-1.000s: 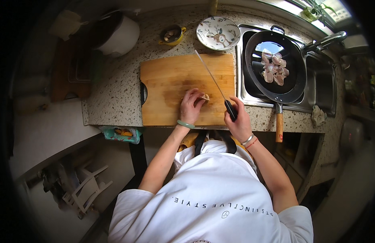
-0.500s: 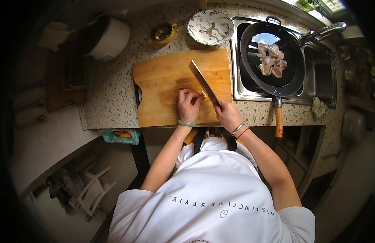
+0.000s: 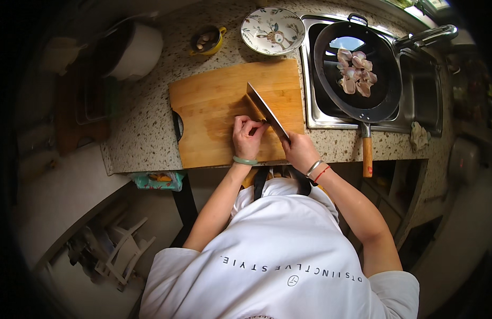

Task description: The person chops ginger and adds it to a wok containing raw meat pieces. They season the mixture with soy sauce and salt, then move the wok to the stove and turn on the range hood. The person washes their hands and retrieves eggs from the refrigerator.

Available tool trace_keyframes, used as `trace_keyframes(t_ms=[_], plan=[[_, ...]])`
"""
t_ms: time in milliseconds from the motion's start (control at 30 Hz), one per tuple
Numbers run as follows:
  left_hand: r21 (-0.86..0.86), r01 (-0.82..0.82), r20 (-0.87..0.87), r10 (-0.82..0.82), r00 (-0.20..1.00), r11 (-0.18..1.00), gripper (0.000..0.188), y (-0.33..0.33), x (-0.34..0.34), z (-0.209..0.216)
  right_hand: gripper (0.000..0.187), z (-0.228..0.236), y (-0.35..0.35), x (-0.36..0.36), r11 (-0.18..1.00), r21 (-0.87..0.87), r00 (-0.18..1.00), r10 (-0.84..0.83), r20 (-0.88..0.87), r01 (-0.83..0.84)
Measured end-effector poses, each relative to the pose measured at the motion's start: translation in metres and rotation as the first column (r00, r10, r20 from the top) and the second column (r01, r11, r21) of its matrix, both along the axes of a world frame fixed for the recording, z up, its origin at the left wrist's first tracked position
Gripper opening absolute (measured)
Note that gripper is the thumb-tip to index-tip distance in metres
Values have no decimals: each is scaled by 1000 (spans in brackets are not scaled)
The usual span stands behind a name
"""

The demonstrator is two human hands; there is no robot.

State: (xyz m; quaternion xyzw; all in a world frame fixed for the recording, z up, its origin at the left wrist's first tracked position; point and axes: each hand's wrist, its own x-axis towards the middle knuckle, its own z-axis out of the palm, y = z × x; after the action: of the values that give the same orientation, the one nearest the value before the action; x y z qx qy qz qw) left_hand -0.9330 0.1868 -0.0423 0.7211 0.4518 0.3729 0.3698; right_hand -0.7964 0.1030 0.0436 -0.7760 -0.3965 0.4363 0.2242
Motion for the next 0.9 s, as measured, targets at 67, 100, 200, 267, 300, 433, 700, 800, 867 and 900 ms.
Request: trace_keyframes(t_ms=[67,100,200,267,300,433,700,800,867,900], plan=[[-11,4,-8,-4,1000,1000,16,0,-1,0,20,3,3,0,1000,-3,999,29,31,-29],[-27,7,-13,-7,1000,1000,16,0,-1,0,20,3,4,0,999,-5,998,44,46,-44],[16,27,-40,-26,999,1000,16,1,-3,-1,17,-4,8,-3,998,2,995,57,83,-58],[41,38,-54,-36,998,998,16,2,-3,-1,15,-19,7,-10,996,77,986,39,161,-52],[37,41,-56,-39,998,998,16,2,-3,0,15,-26,6,-13,992,117,980,27,198,-51],[31,23,-24,-22,999,999,17,2,-3,-1,13,-34,5,-14,990,134,984,14,176,-37],[-32,15,19,-15,1000,999,15,2,-3,-2,16,-12,4,-2,986,165,990,-10,141,-14],[-8,11,20,-10,1000,1000,15,2,-4,-4,18,-2,5,-4,997,79,997,19,77,-25],[-17,9,27,-9,1000,1000,16,2,-3,-5,20,-5,3,-3,998,66,998,16,61,-20],[0,14,21,-14,1000,1000,16,3,-3,-4,21,-7,3,-3,998,60,999,15,52,-18]])
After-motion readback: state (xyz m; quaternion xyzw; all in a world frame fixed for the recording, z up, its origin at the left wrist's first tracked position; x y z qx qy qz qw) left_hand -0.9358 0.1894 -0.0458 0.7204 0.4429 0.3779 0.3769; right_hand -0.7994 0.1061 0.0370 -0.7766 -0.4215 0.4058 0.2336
